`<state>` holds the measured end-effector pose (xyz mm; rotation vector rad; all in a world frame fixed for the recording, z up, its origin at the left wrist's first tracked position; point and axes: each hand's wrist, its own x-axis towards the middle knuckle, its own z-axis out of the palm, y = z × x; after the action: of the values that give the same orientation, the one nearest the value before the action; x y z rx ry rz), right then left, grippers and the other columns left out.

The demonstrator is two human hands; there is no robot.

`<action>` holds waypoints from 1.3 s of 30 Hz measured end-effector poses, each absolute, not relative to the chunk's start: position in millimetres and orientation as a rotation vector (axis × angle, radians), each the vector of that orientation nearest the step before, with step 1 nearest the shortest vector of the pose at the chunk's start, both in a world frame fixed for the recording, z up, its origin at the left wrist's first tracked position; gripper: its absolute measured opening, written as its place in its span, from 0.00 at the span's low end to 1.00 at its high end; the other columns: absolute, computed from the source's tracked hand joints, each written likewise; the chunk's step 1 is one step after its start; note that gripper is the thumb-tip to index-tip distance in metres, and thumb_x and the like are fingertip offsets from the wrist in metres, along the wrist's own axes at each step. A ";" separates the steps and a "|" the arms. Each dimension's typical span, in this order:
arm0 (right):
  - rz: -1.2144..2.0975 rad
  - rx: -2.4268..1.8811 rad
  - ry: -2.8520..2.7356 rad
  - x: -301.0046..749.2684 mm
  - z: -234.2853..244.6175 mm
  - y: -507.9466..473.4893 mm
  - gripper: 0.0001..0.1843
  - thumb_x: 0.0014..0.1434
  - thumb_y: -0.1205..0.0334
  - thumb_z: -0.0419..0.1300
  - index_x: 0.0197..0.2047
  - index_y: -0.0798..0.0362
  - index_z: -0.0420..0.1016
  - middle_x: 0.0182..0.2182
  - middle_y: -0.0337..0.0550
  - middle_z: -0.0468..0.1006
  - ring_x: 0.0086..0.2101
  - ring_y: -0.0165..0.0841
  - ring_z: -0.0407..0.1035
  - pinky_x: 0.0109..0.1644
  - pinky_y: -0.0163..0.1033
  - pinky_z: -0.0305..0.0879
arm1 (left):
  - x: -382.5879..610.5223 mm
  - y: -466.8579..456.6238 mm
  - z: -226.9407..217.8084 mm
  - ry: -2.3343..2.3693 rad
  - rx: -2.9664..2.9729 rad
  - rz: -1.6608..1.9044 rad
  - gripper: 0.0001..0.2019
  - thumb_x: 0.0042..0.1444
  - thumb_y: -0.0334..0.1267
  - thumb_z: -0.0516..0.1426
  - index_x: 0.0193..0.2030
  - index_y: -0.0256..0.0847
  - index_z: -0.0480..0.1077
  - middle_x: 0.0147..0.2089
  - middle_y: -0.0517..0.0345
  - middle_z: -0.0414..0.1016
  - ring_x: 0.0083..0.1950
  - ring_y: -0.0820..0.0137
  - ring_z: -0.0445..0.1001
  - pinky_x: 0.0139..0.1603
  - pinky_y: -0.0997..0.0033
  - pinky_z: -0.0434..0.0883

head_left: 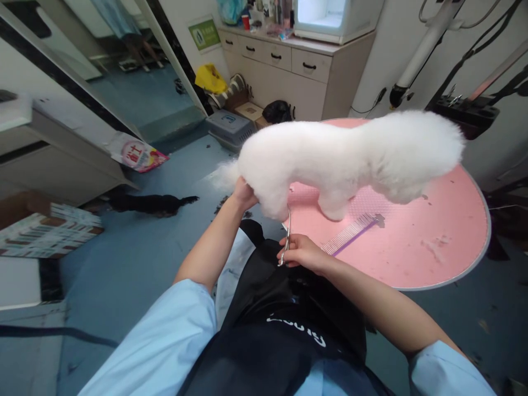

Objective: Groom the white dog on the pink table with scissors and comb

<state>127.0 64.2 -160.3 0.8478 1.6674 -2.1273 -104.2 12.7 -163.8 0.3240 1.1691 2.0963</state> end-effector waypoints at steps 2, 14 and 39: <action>-2.122 0.869 1.651 126.7 -161.8 63.6 0.20 0.42 0.74 0.67 0.40 0.53 0.70 0.30 0.39 0.82 0.31 0.32 0.76 0.34 0.34 0.69 | -103.7 12.8 -163.0 1.175 0.321 2.086 0.14 0.55 0.44 0.54 0.34 0.38 0.77 0.41 0.49 0.83 0.60 0.57 0.76 0.62 0.58 0.74; -2.277 0.817 1.414 127.7 -175.5 65.3 0.21 0.40 0.68 0.70 0.39 0.53 0.71 0.29 0.40 0.82 0.33 0.33 0.78 0.36 0.36 0.71 | -104.5 12.5 -164.2 1.188 0.289 2.074 0.14 0.52 0.43 0.56 0.38 0.36 0.77 0.42 0.47 0.83 0.59 0.55 0.77 0.62 0.57 0.74; -2.375 1.680 2.020 280.8 -227.4 -17.7 0.30 0.49 0.39 0.69 0.47 0.52 0.76 0.22 0.39 0.77 0.20 0.32 0.65 0.26 0.39 0.66 | -104.6 26.0 -153.9 1.230 0.654 2.031 0.15 0.51 0.44 0.63 0.45 0.40 0.77 0.43 0.49 0.82 0.59 0.56 0.76 0.59 0.58 0.73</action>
<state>280.8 -17.7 -227.4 1.6799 2.0197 -2.3751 -104.6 26.0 -153.9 0.6538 1.2297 2.0306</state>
